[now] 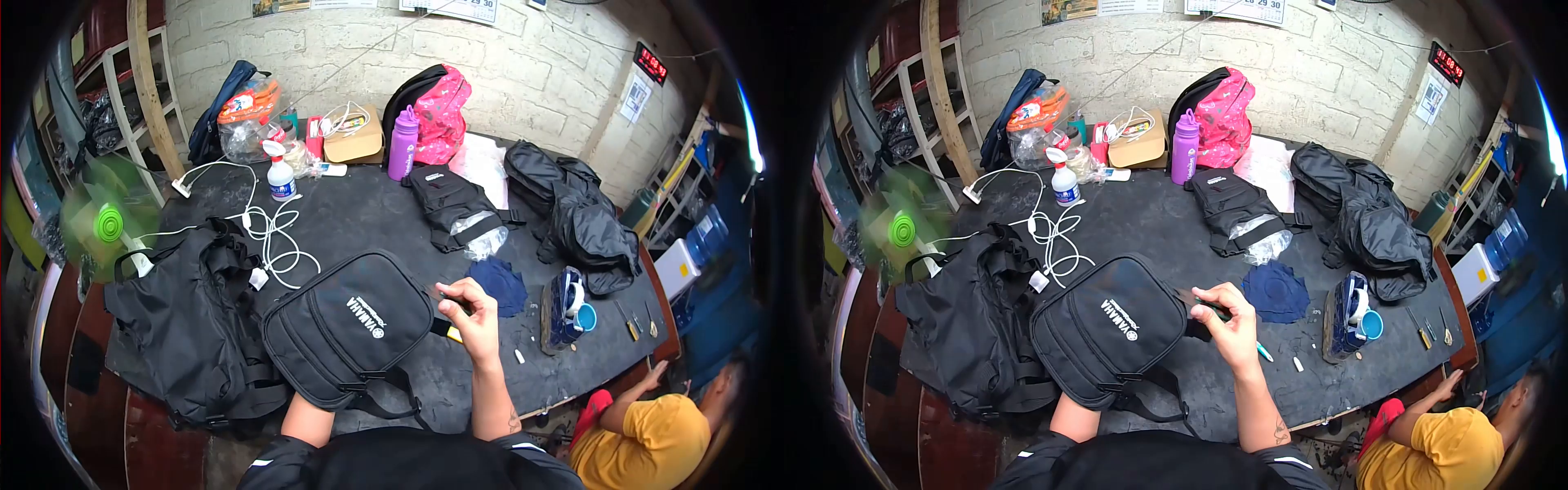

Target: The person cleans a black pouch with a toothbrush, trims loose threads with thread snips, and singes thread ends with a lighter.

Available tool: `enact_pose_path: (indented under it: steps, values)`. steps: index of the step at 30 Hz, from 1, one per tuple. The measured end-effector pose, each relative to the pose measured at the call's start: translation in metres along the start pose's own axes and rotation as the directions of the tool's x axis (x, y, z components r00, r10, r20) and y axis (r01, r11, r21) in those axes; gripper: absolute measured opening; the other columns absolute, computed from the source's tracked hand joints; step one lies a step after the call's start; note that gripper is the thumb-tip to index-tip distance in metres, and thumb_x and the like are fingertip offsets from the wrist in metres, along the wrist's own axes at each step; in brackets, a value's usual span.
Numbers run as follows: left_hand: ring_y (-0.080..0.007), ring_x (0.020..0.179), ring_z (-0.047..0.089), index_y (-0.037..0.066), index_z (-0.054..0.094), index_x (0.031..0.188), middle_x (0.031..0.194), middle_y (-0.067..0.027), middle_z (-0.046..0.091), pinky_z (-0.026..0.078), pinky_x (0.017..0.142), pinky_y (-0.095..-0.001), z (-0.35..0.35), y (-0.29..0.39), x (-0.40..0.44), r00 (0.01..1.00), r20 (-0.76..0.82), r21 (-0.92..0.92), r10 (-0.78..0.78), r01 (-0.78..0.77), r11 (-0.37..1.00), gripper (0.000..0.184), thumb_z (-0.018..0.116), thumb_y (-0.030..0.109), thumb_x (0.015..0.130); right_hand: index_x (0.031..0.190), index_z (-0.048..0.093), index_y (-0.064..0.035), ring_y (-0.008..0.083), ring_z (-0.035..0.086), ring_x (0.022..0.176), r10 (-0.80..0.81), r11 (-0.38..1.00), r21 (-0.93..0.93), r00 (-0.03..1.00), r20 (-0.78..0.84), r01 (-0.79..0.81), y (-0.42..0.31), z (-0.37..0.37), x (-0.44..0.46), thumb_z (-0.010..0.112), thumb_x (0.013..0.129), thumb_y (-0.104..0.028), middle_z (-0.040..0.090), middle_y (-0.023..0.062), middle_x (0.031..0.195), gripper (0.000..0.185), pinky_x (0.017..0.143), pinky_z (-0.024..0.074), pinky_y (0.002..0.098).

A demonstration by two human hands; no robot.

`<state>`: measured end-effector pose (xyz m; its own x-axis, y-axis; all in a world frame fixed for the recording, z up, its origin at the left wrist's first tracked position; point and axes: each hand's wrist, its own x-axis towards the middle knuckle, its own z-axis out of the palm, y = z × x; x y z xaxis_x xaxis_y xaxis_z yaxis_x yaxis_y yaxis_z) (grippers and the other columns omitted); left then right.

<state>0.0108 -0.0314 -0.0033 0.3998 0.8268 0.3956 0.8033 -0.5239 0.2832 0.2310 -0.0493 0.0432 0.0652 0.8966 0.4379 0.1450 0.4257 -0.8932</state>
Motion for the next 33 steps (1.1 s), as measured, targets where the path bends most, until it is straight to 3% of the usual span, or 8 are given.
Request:
enact_pose_path:
  steps: [12,13,14,15,16,17,24,33]
  values:
    - [-0.0235,0.134,0.027,0.009,0.023,0.143,0.146,-0.0083,0.029,0.015,0.112,-0.041,-0.013,0.011,-0.006,0.999,-0.022,-0.076,-0.028,0.026,0.997,0.065,0.038,0.045,0.091,0.093,0.068,0.0007,0.0123,0.054,0.077,-0.143,0.989,-0.035,0.988,-0.057,0.142,-0.013,-0.003,0.001,0.074,0.071,-0.004,0.058,0.005,0.081,0.023,0.068,0.0407,0.0226]
    - [-0.0235,0.124,0.037,0.012,0.038,0.132,0.133,-0.0072,0.04,0.024,0.106,-0.0416,-0.017,0.024,0.018,0.922,-0.34,0.007,0.184,-0.194,0.981,0.054,0.045,0.041,0.087,0.093,0.068,0.0005,0.012,0.054,0.076,-0.146,0.989,-0.025,0.988,-0.053,0.145,-0.014,-0.004,0.001,0.074,0.071,-0.004,0.058,0.0046,0.081,0.023,0.067,0.0404,0.0223]
    - [-0.0234,0.114,0.046,0.015,0.052,0.12,0.121,-0.0061,0.051,0.033,0.099,-0.0423,-0.024,0.036,0.035,0.706,-0.597,0.152,0.382,-0.368,0.918,0.044,0.052,0.037,0.083,0.093,0.068,0.0003,0.0118,0.053,0.076,-0.148,0.989,-0.015,0.988,-0.05,0.148,-0.015,-0.004,0.001,0.074,0.071,-0.004,0.058,0.0042,0.081,0.023,0.067,0.04,0.0219]
    - [-0.0234,0.114,0.046,0.015,0.052,0.12,0.121,-0.0061,0.051,0.033,0.099,-0.0423,-0.048,0.051,0.039,0.705,-0.597,0.151,0.382,-0.369,0.917,0.044,0.052,0.037,0.083,0.093,0.068,0.0003,0.0118,0.053,0.076,-0.148,0.989,-0.017,0.988,-0.052,0.147,-0.016,-0.004,0.0,0.074,0.071,-0.004,0.058,0.0042,0.081,0.023,0.067,0.04,0.0219]
    - [-0.0235,0.114,0.046,0.015,0.052,0.12,0.121,-0.0064,0.051,0.033,0.099,-0.0416,-0.085,0.07,0.036,0.947,-0.191,0.126,0.259,-0.238,0.963,0.043,0.052,0.038,0.083,0.093,0.068,0.0003,0.0114,0.053,0.075,-0.149,0.989,-0.014,0.988,-0.05,0.148,-0.017,-0.004,0.0,0.074,0.071,-0.004,0.058,0.004,0.081,0.023,0.066,0.0397,0.0217]
    - [-0.0235,0.114,0.046,0.015,0.052,0.119,0.121,-0.0067,0.051,0.032,0.099,-0.041,-0.104,0.08,0.034,0.966,0.253,0.166,0.06,-0.104,0.981,0.043,0.052,0.038,0.082,0.093,0.068,0.0002,0.011,0.053,0.075,-0.149,0.989,-0.011,0.988,-0.048,0.149,-0.018,-0.003,-0.001,0.074,0.071,-0.004,0.058,0.0039,0.08,0.023,0.066,0.0394,0.0214]
    - [-0.0234,0.121,0.039,0.013,0.042,0.128,0.129,-0.0074,0.044,0.026,0.104,-0.0406,-0.067,0.058,0.013,0.987,0.163,-0.006,0.011,-0.01,1.0,0.05,0.048,0.039,0.085,0.09,0.068,0.0011,0.0103,0.053,0.074,-0.17,0.981,-0.102,0.984,-0.047,0.165,-0.022,-0.005,0.0,0.074,0.07,-0.003,0.058,0.0041,0.079,0.021,0.063,0.0389,0.0209]
    - [-0.0231,0.131,0.03,0.01,0.027,0.14,0.142,-0.0084,0.032,0.016,0.111,-0.0401,-0.022,0.015,-0.022,0.995,0.049,-0.28,-0.086,0.097,0.955,0.061,0.043,0.041,0.09,0.091,0.068,0.0016,0.0117,0.055,0.075,-0.087,0.995,0.039,0.996,-0.033,0.088,-0.022,-0.006,0.003,0.073,0.07,-0.001,0.059,0.0051,0.079,0.022,0.068,0.0425,0.0217]
